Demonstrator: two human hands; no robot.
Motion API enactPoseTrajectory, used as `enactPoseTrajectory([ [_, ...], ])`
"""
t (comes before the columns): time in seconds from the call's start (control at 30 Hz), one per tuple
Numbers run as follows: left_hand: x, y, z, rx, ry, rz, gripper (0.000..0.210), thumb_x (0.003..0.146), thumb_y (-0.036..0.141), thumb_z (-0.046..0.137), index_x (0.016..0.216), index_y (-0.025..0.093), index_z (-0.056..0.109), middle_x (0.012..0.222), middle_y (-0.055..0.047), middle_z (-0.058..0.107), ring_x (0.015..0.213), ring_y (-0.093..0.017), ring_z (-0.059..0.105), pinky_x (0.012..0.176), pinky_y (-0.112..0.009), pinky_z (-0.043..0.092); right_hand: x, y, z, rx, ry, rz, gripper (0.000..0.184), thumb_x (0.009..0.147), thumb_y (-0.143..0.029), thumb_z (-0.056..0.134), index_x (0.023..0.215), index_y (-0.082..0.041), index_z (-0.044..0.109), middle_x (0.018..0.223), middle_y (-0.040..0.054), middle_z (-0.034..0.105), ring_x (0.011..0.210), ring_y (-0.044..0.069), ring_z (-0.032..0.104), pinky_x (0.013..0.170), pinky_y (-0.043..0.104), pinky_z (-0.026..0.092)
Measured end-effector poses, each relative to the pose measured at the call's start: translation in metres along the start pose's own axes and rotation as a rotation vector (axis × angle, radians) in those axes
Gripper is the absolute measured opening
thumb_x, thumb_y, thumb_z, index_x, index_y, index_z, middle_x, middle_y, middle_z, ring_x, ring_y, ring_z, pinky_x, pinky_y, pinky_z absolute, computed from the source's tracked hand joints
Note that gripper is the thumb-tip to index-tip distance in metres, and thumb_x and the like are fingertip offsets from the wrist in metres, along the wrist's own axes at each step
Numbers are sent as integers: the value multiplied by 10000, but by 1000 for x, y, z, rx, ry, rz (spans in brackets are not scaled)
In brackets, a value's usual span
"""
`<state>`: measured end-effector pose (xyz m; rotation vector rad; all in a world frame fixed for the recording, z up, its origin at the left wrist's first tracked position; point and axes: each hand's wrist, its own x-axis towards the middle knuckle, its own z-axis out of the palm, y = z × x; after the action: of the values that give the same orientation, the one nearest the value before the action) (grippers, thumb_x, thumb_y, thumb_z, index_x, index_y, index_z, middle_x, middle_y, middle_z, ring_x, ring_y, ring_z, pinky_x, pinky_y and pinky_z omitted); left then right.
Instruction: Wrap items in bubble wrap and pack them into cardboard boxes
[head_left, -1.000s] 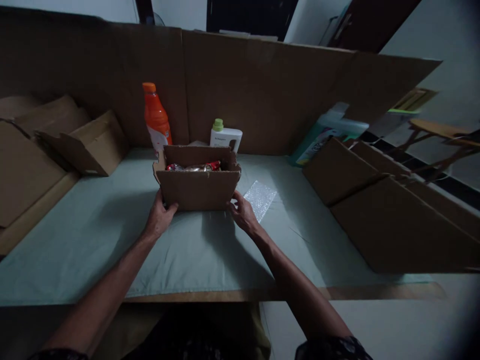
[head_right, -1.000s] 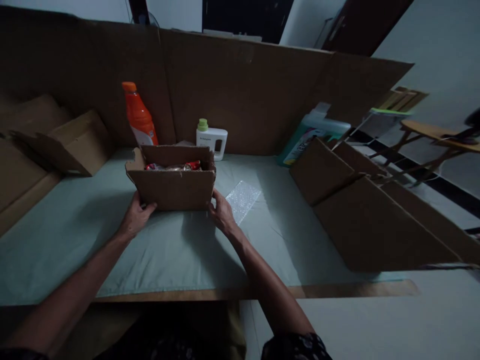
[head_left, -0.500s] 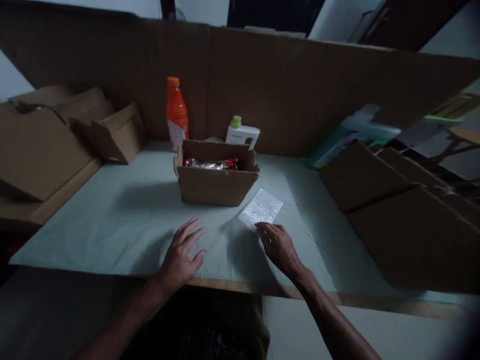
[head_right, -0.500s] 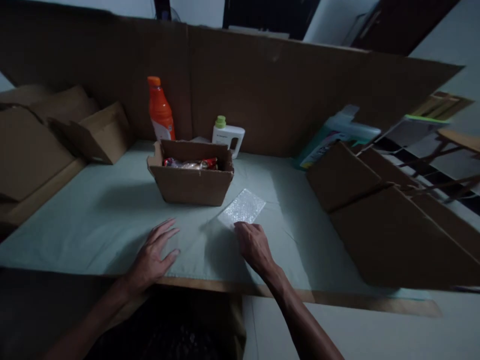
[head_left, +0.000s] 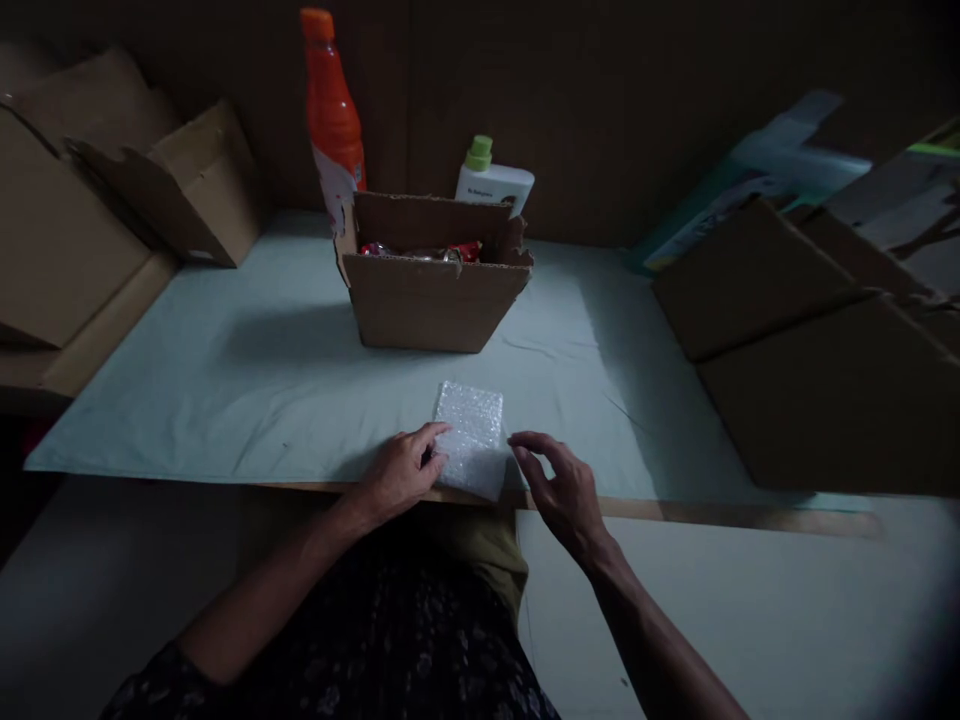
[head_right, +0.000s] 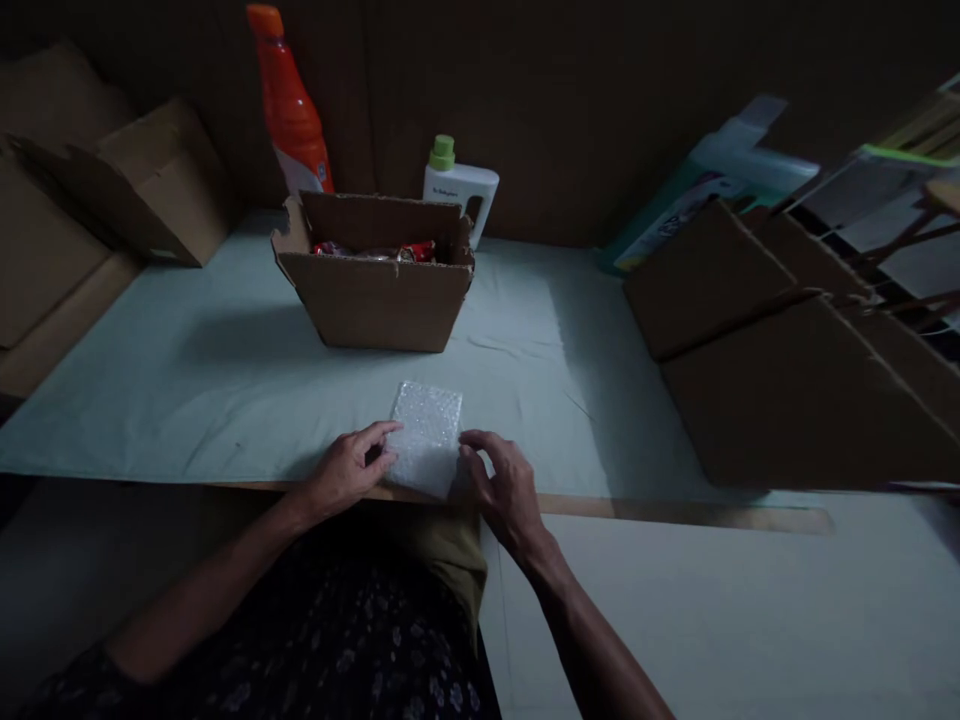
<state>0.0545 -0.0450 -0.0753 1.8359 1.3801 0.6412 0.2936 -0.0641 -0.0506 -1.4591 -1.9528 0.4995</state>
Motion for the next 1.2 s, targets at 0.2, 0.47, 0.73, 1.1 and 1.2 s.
enactPoseTrajectory([
  [0.2,8,1,5,132,26,-33,536,849,150,557,1385,161,570,846,-26,712,748,-177,657,778,-300,534,-25,-10,22,-234,-50,-338,198,946,-273,624,1126,-199,655,1105,105,742,1012,261,671,828,407,498],
  [0.47,-25,-3,-1,185,154,370,523,871,278,662,1370,171,550,1290,-138,651,1205,-271,593,1035,-441,500,-10,3,31,-93,-187,-268,216,981,-132,500,1089,-197,676,1018,71,765,906,212,687,794,375,501],
  [0.73,-8,-8,12,274,220,137,404,853,153,585,1254,146,634,1036,-104,746,940,-247,679,880,-419,564,-1,6,24,-97,11,-221,238,961,-231,579,1181,-219,670,1173,106,713,1046,244,660,864,409,531],
  [1.1,-18,-3,4,304,248,292,336,931,205,554,1258,167,618,1123,-109,691,1061,-257,606,951,-440,521,19,3,35,-132,-250,-302,224,1004,-203,522,1143,-193,698,976,75,777,877,212,678,802,368,469],
  [1.2,-14,-7,4,236,290,187,329,925,184,534,1242,167,618,1104,-114,685,1050,-259,609,947,-460,524,25,4,41,-169,-249,-201,231,1010,-242,511,1119,-193,708,934,80,779,822,219,683,756,357,469],
])
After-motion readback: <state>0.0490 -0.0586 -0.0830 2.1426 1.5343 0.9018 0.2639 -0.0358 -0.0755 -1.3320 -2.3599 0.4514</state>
